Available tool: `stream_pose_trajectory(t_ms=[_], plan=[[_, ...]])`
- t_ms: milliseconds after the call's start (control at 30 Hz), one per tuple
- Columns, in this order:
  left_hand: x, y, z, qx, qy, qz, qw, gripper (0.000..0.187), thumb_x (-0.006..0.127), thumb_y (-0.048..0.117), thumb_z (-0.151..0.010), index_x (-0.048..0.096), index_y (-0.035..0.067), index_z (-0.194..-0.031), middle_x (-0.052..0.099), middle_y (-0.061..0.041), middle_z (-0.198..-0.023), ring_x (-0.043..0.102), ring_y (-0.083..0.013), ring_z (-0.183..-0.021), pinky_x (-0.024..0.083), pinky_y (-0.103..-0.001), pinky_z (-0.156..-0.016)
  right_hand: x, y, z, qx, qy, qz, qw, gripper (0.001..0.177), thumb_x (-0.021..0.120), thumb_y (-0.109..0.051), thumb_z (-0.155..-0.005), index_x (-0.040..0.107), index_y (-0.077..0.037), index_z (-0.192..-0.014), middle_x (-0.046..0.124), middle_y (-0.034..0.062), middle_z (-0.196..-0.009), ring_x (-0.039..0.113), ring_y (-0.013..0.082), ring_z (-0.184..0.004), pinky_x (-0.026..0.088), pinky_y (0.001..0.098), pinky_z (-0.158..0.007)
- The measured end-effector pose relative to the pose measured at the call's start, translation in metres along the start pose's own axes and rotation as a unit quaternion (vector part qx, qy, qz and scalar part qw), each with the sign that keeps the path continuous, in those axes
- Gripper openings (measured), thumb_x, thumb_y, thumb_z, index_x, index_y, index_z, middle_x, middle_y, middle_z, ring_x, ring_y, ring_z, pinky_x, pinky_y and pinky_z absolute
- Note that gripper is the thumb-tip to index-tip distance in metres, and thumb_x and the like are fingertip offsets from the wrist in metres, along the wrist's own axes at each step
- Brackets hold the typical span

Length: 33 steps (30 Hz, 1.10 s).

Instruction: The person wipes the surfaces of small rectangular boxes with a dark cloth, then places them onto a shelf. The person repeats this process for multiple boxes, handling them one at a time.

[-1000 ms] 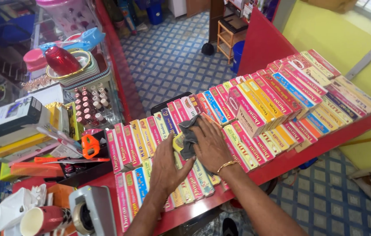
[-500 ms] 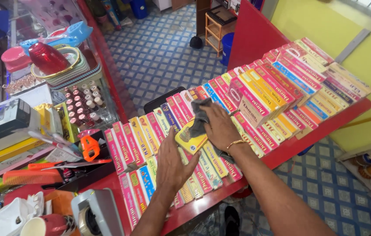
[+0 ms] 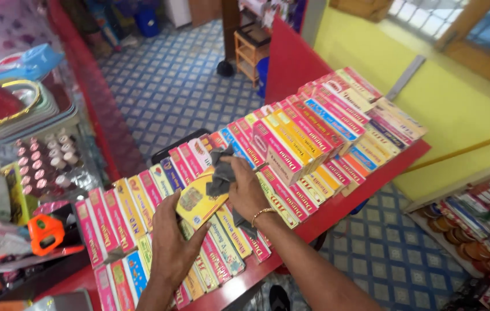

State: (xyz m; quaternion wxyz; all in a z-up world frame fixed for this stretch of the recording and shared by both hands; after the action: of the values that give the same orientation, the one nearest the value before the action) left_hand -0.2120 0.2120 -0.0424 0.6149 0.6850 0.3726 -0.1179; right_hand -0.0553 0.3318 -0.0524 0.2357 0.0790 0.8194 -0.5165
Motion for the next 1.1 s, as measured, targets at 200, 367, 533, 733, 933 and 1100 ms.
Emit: stream_pose_trajectory(t_ms=[200,367,533,733,933,1100], plan=[[-0.016,-0.025,-0.016,-0.105,0.048,0.173,0.978,0.083,0.084,0.015,-0.079,0.040,0.002,-0.148,0.060,-0.015,-0.129,0.065,-0.0224,-0.114,0.057,-0.035,-0.092,0.005,-0.031,0.008,0.037,-0.010,-0.028,0.999,0.055,0.049,0.018,-0.076,0.059,-0.008,-0.124,0.064,0.0182,-0.120,0.063,0.0356,-0.119,0.049,0.0424,-0.102],[-0.051,-0.028,-0.019,0.089,0.136,0.209,0.964,0.040,0.081,0.008,-0.086,0.066,-0.004,-0.122,0.054,-0.017,-0.142,0.064,-0.0239,-0.119,0.059,-0.032,-0.091,0.001,-0.114,0.022,-0.087,0.024,0.025,0.996,0.062,0.049,0.018,-0.073,0.055,-0.003,-0.131,0.053,0.0231,-0.134,0.053,0.0410,-0.130,0.046,0.0435,-0.108],[-0.013,-0.086,-0.010,-0.077,-0.041,0.223,0.971,0.041,0.078,0.013,-0.084,0.070,0.007,-0.123,0.080,-0.010,-0.092,0.075,-0.0165,-0.082,0.059,-0.031,-0.076,0.041,-0.154,0.028,-0.151,-0.070,0.062,0.984,0.050,0.058,0.009,-0.082,0.056,-0.002,-0.131,0.051,0.0225,-0.142,0.049,0.0403,-0.137,0.042,0.0429,-0.114],[-0.020,-0.078,-0.005,-0.026,-0.012,0.180,0.983,0.030,0.078,0.015,-0.084,0.073,0.004,-0.111,0.080,-0.006,-0.087,0.075,-0.0122,-0.077,0.059,-0.030,-0.071,0.061,-0.117,0.018,-0.217,-0.053,0.110,0.969,0.042,0.055,0.007,-0.084,0.063,0.000,-0.124,0.060,0.0219,-0.135,0.050,0.0397,-0.138,0.033,0.0488,-0.120],[-0.019,-0.077,-0.003,-0.093,-0.040,0.141,0.985,0.035,0.076,0.016,-0.086,0.072,0.008,-0.120,0.079,-0.006,-0.081,0.073,-0.0137,-0.072,0.058,-0.032,-0.069,0.057,-0.110,0.011,-0.152,-0.028,0.130,0.979,0.031,0.057,0.000,-0.084,0.063,-0.001,-0.115,0.063,0.0218,-0.127,0.055,0.0403,-0.127,0.041,0.0475,-0.113],[-0.031,-0.062,0.004,0.098,0.016,0.217,0.971,0.031,0.072,0.013,-0.088,0.070,0.004,-0.118,0.079,-0.007,-0.101,0.075,-0.0140,-0.091,0.059,-0.032,-0.077,0.082,-0.160,0.058,-0.275,-0.087,0.084,0.954,0.034,0.058,0.000,-0.084,0.062,0.000,-0.118,0.063,0.0223,-0.124,0.057,0.0407,-0.123,0.041,0.0503,-0.109]])
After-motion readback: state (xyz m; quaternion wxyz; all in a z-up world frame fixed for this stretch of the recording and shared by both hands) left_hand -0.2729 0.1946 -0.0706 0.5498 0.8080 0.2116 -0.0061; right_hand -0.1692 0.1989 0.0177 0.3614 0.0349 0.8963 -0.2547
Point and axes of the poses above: each hand's wrist, its own z-axis away from the middle knuckle, its own x-axis out of the palm, y = z × x, the point moved 9 cm from there along -z, towards the middle knuckle
